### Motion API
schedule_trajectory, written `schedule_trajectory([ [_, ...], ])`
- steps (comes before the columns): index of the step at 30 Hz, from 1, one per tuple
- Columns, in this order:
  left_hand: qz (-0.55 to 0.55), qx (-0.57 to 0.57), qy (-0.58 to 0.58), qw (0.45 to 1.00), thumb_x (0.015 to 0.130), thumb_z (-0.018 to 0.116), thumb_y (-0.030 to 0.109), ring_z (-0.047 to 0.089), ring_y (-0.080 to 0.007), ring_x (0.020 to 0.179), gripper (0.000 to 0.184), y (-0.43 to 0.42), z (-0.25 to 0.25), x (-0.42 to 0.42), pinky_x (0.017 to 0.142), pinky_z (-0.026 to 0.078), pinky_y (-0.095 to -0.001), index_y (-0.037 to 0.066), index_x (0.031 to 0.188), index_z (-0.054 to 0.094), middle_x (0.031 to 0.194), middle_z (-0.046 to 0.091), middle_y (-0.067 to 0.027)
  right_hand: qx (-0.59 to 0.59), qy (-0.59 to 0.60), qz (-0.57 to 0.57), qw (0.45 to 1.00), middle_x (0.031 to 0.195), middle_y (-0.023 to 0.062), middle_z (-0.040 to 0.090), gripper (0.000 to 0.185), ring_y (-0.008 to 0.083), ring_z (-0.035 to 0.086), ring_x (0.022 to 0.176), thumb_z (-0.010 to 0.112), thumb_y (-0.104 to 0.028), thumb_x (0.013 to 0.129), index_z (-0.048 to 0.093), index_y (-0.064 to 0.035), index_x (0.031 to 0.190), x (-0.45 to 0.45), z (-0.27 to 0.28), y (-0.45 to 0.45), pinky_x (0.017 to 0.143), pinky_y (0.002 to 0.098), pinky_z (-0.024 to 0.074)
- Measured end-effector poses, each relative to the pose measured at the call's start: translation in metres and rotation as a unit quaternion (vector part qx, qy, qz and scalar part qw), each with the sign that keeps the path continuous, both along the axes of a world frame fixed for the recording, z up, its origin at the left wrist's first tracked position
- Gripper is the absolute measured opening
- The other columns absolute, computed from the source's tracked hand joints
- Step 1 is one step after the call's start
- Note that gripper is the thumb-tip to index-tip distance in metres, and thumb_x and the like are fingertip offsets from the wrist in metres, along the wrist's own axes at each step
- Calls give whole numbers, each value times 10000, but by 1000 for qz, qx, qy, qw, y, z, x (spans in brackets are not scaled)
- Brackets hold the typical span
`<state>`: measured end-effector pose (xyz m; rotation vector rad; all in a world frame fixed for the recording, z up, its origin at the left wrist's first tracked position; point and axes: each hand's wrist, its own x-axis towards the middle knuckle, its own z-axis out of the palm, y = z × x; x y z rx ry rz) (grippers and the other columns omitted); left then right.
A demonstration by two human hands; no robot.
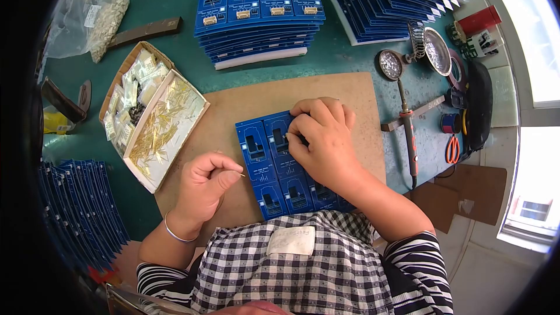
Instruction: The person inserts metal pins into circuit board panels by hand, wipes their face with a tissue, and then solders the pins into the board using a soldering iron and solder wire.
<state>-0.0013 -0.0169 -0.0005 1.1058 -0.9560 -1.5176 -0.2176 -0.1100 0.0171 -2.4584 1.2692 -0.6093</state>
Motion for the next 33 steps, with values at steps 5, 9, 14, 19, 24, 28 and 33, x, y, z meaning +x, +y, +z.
schedule_trajectory([
  [5,37,5,15,999,873,664,39,503,-17,705,91,-2,4,-7,634,406,-171,-9,950,656,844,628,4,54,-68,-1,996,994,18,606,105,230,504,996,690,-72,725,606,-107,778,-1,-1,3,899,387,315],
  [9,44,18,-27,998,850,686,46,478,-24,671,103,-4,3,-13,610,384,-178,-4,940,679,813,593,12,173,-191,18,966,993,44,622,89,230,522,982,694,-76,761,625,-93,814,7,12,16,889,366,347],
  [14,42,-22,-77,996,831,701,52,468,-33,649,95,-4,0,-16,598,377,-185,10,916,698,787,561,11,206,-225,53,951,996,59,624,87,232,527,980,690,-80,782,628,-79,842,21,9,28,893,363,364],
  [19,30,-2,-73,997,857,677,59,475,-28,665,80,-3,3,-16,600,386,-189,4,916,672,808,567,18,207,-241,42,947,1013,65,619,82,238,530,993,682,-71,783,621,-77,838,24,5,34,902,361,363],
  [24,34,17,-25,999,883,649,63,480,-17,673,80,-1,0,-18,603,403,-186,-3,929,646,825,589,25,158,-266,-36,950,1028,72,613,80,251,533,991,672,-48,755,614,-71,806,9,8,19,887,370,374],
  [28,13,25,-42,999,887,646,63,488,-13,679,77,-3,2,-13,619,413,-181,-2,930,646,805,594,28,98,-81,-21,992,1020,37,602,87,258,502,1005,666,-59,715,610,-90,775,-8,3,-1,893,382,358],
  [33,18,23,-43,999,887,647,62,495,-15,683,75,-3,2,-13,628,415,-178,0,929,648,803,597,25,45,-41,6,998,1010,6,592,110,232,492,1011,683,-76,686,607,-109,758,-7,-5,0,876,386,340],
])
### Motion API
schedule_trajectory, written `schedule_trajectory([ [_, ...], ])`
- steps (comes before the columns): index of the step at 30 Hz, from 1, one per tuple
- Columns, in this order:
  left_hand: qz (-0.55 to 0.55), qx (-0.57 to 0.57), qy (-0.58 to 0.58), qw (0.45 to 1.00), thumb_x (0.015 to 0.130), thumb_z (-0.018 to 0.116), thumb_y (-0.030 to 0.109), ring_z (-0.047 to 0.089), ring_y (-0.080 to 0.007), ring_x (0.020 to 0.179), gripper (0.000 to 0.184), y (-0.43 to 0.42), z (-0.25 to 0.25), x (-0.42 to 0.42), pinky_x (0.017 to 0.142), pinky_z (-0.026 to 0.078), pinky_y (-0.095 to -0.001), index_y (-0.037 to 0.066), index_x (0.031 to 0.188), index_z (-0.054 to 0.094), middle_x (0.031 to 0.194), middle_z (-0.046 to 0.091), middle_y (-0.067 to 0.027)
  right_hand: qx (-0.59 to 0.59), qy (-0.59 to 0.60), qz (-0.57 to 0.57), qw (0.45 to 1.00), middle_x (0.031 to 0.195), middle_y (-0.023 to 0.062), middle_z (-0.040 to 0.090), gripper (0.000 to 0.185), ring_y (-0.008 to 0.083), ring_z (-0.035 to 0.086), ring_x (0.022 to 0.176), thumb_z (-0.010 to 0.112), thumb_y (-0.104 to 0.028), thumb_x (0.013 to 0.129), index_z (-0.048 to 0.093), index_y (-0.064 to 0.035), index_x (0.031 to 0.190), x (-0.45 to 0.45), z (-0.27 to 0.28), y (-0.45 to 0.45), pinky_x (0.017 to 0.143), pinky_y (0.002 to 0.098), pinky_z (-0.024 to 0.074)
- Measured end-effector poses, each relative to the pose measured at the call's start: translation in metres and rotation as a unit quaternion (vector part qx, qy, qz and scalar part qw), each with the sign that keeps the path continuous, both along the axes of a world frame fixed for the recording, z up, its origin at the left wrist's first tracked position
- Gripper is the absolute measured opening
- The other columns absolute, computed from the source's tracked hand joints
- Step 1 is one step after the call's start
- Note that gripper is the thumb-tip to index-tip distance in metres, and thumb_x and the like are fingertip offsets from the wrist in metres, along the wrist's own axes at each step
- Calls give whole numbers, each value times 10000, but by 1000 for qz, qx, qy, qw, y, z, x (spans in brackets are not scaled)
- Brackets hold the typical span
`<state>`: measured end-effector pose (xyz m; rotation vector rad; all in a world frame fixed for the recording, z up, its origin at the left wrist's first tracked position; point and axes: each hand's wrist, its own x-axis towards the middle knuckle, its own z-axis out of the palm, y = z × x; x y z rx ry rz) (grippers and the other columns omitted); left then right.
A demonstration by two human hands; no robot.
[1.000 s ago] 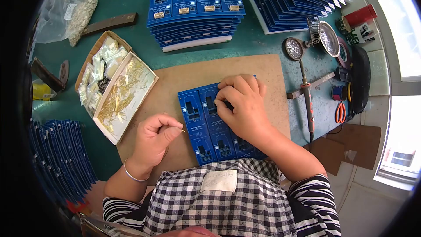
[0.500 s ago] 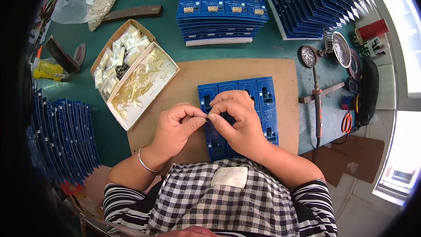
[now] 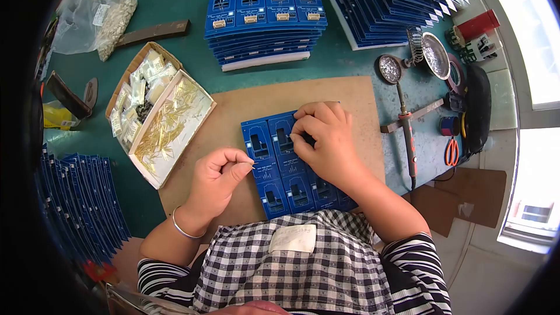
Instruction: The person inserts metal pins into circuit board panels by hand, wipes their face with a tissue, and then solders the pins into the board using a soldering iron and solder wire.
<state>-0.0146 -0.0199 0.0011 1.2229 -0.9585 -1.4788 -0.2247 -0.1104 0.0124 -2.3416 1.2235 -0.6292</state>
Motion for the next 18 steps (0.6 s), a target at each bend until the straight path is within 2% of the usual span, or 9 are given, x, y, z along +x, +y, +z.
schedule_trajectory([
  [11,-6,-7,-2,1000,886,646,54,518,-27,700,79,-1,1,1,638,427,-185,-9,933,647,833,609,9,-21,25,0,999,997,0,580,110,216,496,995,677,-82,685,592,-115,746,4,0,0,872,392,333],
  [14,-3,-16,-8,1000,885,647,54,519,-30,702,75,-1,-1,0,640,428,-185,-8,928,651,839,606,6,-150,113,47,981,1021,24,590,147,238,511,981,696,-74,663,592,-109,761,11,9,4,879,394,348],
  [17,-8,-4,-29,1000,883,650,56,521,-31,706,76,-1,4,1,642,428,-185,-7,926,653,842,605,3,-219,160,60,961,975,-3,590,85,191,528,966,659,-116,694,585,-133,732,19,13,7,879,403,335],
  [18,-11,-5,-28,1000,889,644,58,522,-31,719,79,-1,4,1,652,426,-184,-6,935,646,843,609,6,-198,156,68,965,972,-5,593,89,190,531,962,667,-123,698,597,-134,752,18,12,6,879,402,335],
])
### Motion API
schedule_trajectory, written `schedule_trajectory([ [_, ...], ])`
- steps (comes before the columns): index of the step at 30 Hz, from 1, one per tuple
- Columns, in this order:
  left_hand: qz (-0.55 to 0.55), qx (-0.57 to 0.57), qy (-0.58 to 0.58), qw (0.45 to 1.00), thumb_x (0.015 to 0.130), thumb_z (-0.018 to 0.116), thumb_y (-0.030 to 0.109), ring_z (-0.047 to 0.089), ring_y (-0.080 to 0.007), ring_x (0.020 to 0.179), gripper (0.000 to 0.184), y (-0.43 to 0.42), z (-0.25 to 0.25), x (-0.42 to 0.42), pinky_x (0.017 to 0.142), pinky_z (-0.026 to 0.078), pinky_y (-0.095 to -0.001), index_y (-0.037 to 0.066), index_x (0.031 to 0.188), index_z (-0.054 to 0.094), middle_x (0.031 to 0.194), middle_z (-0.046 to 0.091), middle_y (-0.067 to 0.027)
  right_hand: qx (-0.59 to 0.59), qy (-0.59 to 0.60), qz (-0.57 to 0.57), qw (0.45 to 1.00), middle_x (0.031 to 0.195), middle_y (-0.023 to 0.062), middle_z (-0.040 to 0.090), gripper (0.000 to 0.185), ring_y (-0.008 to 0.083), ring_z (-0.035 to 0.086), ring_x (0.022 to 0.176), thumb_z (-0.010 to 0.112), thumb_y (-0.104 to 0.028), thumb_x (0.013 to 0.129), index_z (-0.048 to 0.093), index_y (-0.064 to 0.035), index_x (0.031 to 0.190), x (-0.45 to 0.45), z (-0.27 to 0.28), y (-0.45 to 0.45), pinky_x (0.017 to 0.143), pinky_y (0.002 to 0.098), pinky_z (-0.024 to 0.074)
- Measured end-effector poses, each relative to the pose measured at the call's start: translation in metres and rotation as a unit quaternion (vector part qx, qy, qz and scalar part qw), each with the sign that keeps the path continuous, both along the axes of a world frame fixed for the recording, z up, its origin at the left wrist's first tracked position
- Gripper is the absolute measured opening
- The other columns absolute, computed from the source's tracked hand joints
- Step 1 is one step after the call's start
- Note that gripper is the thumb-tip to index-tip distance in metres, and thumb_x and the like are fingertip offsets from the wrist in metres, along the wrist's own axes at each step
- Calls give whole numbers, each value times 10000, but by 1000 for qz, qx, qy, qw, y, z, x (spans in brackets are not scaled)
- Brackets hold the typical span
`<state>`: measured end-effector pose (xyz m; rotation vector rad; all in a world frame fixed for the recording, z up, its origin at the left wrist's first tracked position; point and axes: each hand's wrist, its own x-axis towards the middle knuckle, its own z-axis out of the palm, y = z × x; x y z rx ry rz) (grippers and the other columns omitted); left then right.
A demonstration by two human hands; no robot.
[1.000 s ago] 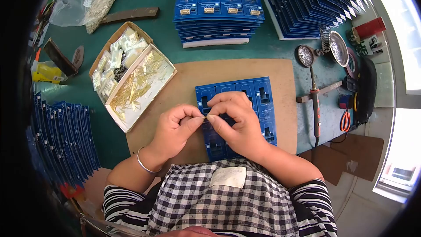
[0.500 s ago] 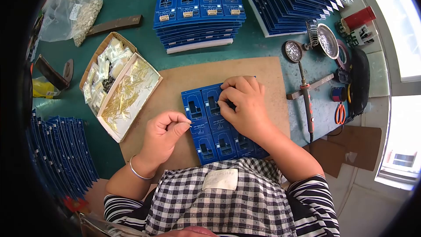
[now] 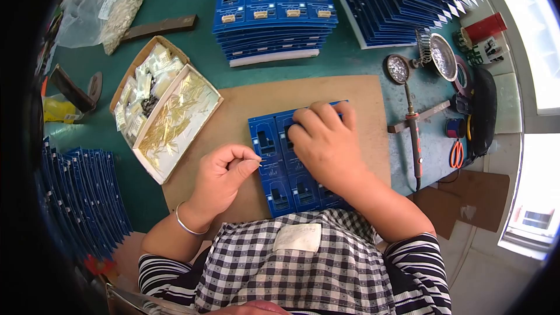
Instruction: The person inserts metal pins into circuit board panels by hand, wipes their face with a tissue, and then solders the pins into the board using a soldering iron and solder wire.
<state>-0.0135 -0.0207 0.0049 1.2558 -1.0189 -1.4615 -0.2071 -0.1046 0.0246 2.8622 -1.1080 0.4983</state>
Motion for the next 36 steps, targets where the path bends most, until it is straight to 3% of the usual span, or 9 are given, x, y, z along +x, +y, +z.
schedule_trajectory([
  [7,-25,-26,39,999,879,657,74,500,-35,710,75,0,-5,4,646,409,-193,9,916,658,821,594,10,89,-63,35,993,959,-14,621,255,182,558,917,744,-186,712,676,-147,955,-9,18,-4,853,391,346],
  [11,-95,-51,50,993,865,679,94,432,-45,638,67,3,2,5,588,361,-211,35,896,678,749,527,23,232,-237,211,919,922,13,628,277,192,588,836,768,-128,696,670,-114,955,-4,18,13,794,360,379],
  [13,-116,-79,42,989,862,683,94,399,-60,614,56,3,3,3,572,337,-219,50,895,680,729,487,28,283,-284,234,886,901,33,621,234,201,597,832,751,-101,729,661,-95,945,-5,9,19,769,336,391],
  [16,-114,-86,28,989,863,680,89,433,-62,644,54,5,2,3,593,358,-212,42,888,672,761,509,13,355,-349,212,841,880,55,616,145,211,600,818,710,-52,783,641,-73,909,-2,2,24,748,322,424],
  [19,-59,-100,35,993,872,667,78,483,-63,701,64,3,0,2,628,389,-205,24,902,649,812,542,-6,435,-421,71,793,875,72,616,74,216,599,822,661,-16,829,619,-55,876,-5,5,22,747,327,458],
  [21,-10,-107,82,991,883,651,66,518,-66,750,71,2,-9,2,661,414,-200,12,924,631,859,566,-19,427,-365,-67,825,878,92,623,63,232,599,815,589,22,861,625,-21,889,-12,11,8,743,320,474],
  [24,-14,-13,135,991,916,606,72,526,-58,717,62,3,-3,7,624,417,-187,30,962,601,909,633,-46,324,-251,-44,911,884,97,609,171,261,575,862,576,52,831,673,-39,939,-17,12,-10,762,330,459],
  [29,12,21,124,992,910,619,88,512,-35,662,85,2,-6,5,561,402,-162,37,978,605,888,659,-54,291,-134,7,947,902,97,600,244,288,545,923,580,43,783,679,-55,984,-18,-1,-15,849,385,408],
  [36,18,33,119,992,896,629,61,548,-46,712,120,1,-5,5,579,417,-168,20,1009,626,897,655,-54,255,-104,3,961,898,92,607,314,298,538,882,578,5,777,628,-71,1078,-9,2,-16,843,409,396],
])
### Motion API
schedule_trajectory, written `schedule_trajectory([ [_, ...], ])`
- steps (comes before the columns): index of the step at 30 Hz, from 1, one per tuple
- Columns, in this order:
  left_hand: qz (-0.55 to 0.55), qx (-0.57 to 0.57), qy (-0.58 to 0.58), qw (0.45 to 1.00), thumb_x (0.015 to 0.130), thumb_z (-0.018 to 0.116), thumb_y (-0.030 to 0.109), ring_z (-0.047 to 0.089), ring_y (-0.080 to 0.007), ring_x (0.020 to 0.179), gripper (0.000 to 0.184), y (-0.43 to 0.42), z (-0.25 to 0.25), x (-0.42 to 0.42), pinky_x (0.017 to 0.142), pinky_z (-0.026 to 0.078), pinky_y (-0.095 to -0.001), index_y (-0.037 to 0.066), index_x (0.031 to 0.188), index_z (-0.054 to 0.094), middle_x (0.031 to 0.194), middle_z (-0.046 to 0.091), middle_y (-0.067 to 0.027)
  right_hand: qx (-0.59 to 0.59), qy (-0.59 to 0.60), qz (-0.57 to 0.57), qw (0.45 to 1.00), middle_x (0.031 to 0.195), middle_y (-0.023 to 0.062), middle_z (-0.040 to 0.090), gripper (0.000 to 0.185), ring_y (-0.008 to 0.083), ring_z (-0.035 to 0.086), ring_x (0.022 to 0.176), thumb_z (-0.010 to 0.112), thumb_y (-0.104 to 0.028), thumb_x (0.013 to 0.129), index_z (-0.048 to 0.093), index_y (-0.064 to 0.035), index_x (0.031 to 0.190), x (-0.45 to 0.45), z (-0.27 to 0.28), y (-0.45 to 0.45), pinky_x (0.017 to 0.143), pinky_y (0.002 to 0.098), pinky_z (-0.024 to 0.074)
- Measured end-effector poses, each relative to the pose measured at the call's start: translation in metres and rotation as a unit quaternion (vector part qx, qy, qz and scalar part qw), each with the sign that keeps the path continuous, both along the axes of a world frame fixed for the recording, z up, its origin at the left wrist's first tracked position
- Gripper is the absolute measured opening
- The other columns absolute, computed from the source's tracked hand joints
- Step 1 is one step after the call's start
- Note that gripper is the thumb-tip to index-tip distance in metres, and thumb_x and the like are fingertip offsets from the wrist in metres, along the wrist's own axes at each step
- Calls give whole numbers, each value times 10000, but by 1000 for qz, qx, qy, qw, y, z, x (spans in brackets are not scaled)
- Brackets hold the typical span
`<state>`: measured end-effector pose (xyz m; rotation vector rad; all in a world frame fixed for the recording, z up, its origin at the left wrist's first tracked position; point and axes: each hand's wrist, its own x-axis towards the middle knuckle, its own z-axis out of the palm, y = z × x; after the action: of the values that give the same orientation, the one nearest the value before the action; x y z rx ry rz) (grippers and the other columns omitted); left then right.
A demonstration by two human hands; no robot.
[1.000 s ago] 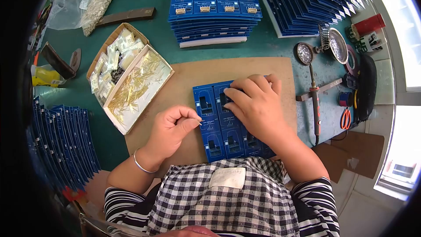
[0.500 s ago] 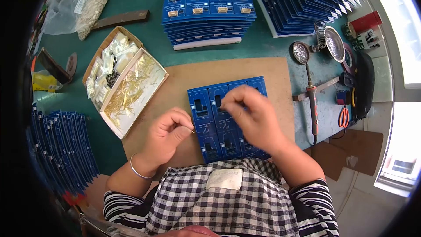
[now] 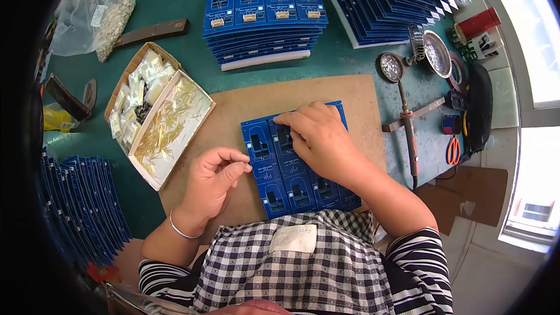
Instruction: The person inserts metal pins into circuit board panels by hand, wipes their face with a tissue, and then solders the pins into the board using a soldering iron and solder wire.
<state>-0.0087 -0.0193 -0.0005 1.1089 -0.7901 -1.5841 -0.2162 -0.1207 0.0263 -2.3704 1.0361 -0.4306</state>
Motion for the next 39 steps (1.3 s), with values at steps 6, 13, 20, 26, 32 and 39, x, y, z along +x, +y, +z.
schedule_trajectory([
  [6,-10,8,-17,1000,897,620,45,553,-52,718,135,0,0,2,590,429,-174,9,1027,627,902,650,-60,-56,29,38,997,869,85,600,390,286,534,864,586,8,729,607,-72,1110,3,2,0,833,399,407],
  [13,-23,31,-9,999,900,607,31,567,-83,698,170,-1,3,3,627,463,-193,-21,1061,620,902,638,-76,-131,64,107,983,888,61,603,356,241,552,894,580,-72,752,603,-50,1107,3,11,1,837,376,435],
  [20,-28,22,15,999,918,582,45,624,-106,817,221,-1,-3,1,747,506,-227,-31,1124,610,955,634,-65,-179,-1,90,980,926,66,633,280,239,588,877,595,-77,723,631,-35,998,-8,-6,7,812,375,460],
  [26,-13,28,42,999,896,602,10,631,-141,829,211,-2,-2,-2,789,510,-258,-39,1101,597,940,632,-88,-210,12,29,977,910,39,633,204,212,577,806,605,-85,708,644,-64,907,-6,-16,10,760,353,430],
  [32,-6,30,40,999,894,600,3,633,-143,818,147,-2,-3,-1,780,515,-263,-23,1039,591,942,635,-94,-278,25,42,959,905,-1,626,246,179,559,777,653,-98,679,665,-96,925,-6,-12,16,769,347,399],
  [39,7,10,43,999,896,604,22,622,-148,792,92,-2,-4,-1,749,511,-260,-9,981,591,927,633,-89,-223,36,25,974,989,22,610,323,187,558,851,725,-142,698,677,-93,1014,-12,-2,21,819,367,392],
])
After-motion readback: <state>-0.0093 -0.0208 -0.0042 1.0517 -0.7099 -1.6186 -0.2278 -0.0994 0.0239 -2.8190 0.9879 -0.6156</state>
